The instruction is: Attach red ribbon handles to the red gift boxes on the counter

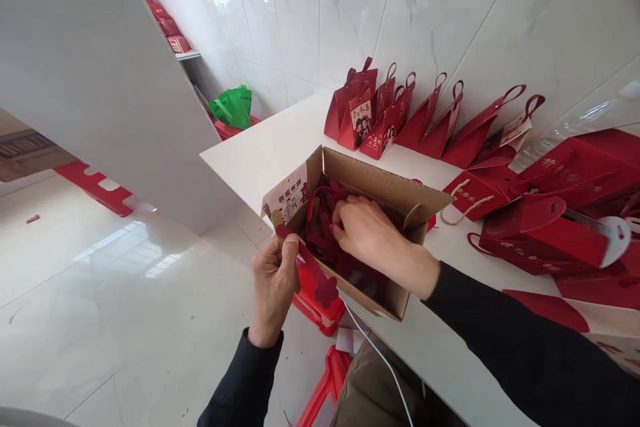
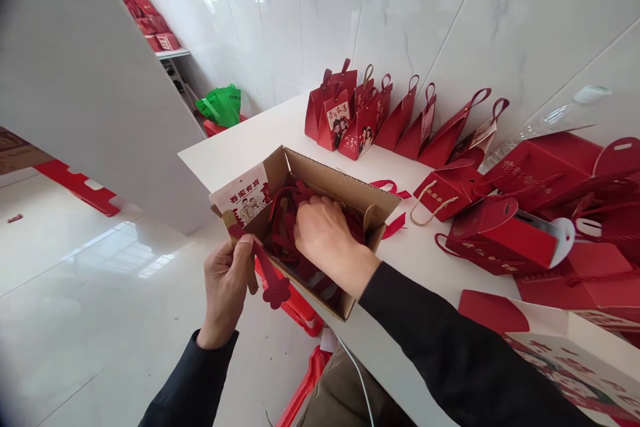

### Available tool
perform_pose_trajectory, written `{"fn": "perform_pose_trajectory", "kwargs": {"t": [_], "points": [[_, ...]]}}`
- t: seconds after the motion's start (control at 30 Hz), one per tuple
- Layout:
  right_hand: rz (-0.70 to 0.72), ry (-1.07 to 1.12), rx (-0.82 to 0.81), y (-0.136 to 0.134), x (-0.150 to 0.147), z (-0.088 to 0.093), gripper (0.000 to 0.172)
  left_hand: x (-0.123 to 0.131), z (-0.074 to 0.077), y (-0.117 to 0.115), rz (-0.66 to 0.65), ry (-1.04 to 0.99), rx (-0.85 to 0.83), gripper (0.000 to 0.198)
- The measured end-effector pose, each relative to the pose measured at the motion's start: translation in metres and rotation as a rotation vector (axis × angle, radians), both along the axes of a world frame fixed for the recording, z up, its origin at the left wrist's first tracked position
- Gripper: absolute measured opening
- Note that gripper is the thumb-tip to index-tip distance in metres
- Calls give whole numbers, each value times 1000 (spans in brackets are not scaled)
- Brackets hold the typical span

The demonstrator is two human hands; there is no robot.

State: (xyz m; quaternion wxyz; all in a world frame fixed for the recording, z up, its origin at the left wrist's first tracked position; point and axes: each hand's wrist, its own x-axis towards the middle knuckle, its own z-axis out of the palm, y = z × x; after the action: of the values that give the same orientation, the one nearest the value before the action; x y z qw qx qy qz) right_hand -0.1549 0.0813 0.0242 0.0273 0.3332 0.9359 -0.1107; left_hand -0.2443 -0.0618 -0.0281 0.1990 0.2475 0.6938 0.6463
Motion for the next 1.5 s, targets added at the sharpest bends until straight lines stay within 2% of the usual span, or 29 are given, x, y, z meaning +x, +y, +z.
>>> {"fn": "perform_pose_trajectory", "kwargs": {"t": [0.1,0.17,0.3,0.33,0.5,0.63,0.9,1.0,1.13,1.3,1.4,1.5], "points": [[-31,144,-119,5,16,13,7,1,5,-1,-9,0,-13,39],[-57,236,-203,7,25,19,8,3,11,-3,-9,10,-17,37],[-77,391,-307,10,40,22,5,6,23,-10,-6,60,-16,34],[-77,416,-315,11,43,22,3,6,26,-12,-3,75,-18,34],[-61,430,-306,13,51,23,19,5,27,-15,0,79,-35,37],[-57,461,-288,14,55,28,20,8,27,-13,-3,65,-31,36],[-6,668,-255,9,66,49,15,25,45,-2,-86,-201,67,43],[2,859,-258,3,69,53,14,35,51,5,-131,-256,116,46],[-48,1124,-324,-6,71,56,9,52,57,15,-197,-468,149,49],[-109,1282,-524,-26,82,45,4,70,60,27,-198,-672,130,55],[-156,1265,-642,-35,92,30,9,72,61,34,-201,-691,183,51],[-173,1200,-682,-39,102,18,10,71,62,39,-217,-678,187,50]]}}
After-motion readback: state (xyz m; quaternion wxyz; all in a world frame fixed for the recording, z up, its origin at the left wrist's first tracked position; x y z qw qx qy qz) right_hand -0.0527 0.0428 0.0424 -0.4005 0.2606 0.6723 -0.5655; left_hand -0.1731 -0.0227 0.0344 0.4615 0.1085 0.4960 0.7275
